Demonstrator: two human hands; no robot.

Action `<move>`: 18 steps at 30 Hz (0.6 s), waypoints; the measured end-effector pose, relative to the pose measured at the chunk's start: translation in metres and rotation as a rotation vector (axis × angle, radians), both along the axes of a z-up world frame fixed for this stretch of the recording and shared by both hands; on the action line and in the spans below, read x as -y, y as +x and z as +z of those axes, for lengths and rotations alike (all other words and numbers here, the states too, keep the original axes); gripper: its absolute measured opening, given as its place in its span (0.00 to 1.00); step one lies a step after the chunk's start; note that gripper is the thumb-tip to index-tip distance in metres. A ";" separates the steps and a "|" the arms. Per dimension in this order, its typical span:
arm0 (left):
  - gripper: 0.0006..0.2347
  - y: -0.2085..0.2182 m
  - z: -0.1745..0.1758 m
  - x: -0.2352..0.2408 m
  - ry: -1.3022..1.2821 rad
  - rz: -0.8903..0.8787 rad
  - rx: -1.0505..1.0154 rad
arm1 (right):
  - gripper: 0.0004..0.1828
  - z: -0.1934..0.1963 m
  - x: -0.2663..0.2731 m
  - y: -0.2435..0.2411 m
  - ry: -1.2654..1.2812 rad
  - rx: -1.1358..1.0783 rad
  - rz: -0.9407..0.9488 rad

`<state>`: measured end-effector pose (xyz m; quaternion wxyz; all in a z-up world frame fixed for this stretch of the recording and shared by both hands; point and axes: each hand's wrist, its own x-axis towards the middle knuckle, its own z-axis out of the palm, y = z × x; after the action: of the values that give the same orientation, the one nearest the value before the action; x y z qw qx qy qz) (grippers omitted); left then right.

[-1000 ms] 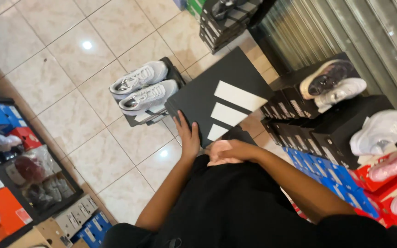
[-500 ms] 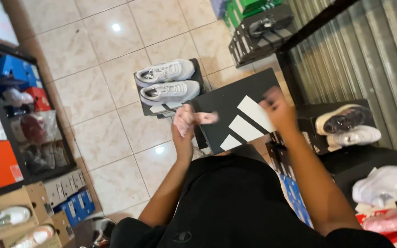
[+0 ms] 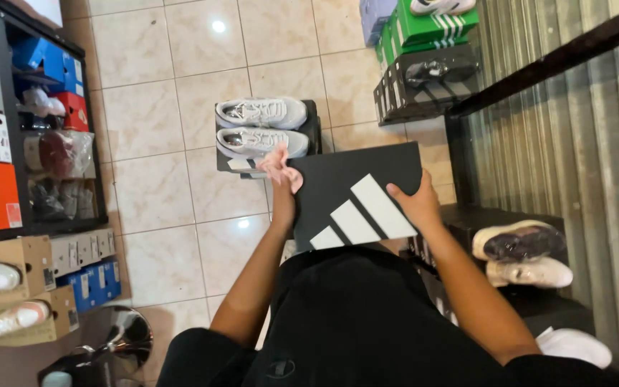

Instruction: Wiping down shoe boxes with a cloth, opening them to inspect the shoes, and organizing the stacks.

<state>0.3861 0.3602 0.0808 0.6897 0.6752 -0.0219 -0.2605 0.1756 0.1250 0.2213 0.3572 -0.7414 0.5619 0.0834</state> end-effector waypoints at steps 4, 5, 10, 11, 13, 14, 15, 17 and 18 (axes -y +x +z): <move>0.27 -0.019 0.130 -0.021 -0.606 -0.273 0.026 | 0.53 0.015 0.002 -0.001 0.110 0.089 -0.051; 0.26 -0.055 0.218 -0.032 0.200 -0.133 0.033 | 0.53 0.017 0.002 -0.001 0.152 0.102 -0.048; 0.24 -0.071 0.029 -0.142 0.399 -0.088 -0.420 | 0.48 0.057 0.038 -0.024 0.364 0.256 0.086; 0.30 -0.062 0.031 -0.157 0.526 -0.125 -0.456 | 0.40 0.072 0.046 -0.031 0.466 0.424 0.076; 0.22 -0.034 0.057 -0.161 0.422 -0.114 -0.347 | 0.32 0.129 0.056 -0.022 0.452 0.440 0.084; 0.20 -0.025 0.071 -0.167 0.325 -0.101 -0.245 | 0.29 0.157 0.059 -0.020 0.444 0.447 0.090; 0.20 -0.019 0.085 -0.152 0.329 -0.094 -0.249 | 0.29 0.133 0.079 -0.021 0.450 0.443 0.095; 0.09 0.005 0.115 -0.119 0.033 0.145 -0.062 | 0.30 0.088 0.118 -0.014 0.455 0.725 -0.078; 0.09 0.003 0.134 -0.091 0.023 0.146 -0.048 | 0.30 0.072 0.120 0.001 0.449 0.740 -0.071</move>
<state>0.3893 0.4513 0.2147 0.6993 0.6766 0.0468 -0.2260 0.1769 0.0046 0.2929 0.6896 -0.6055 0.3890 -0.0805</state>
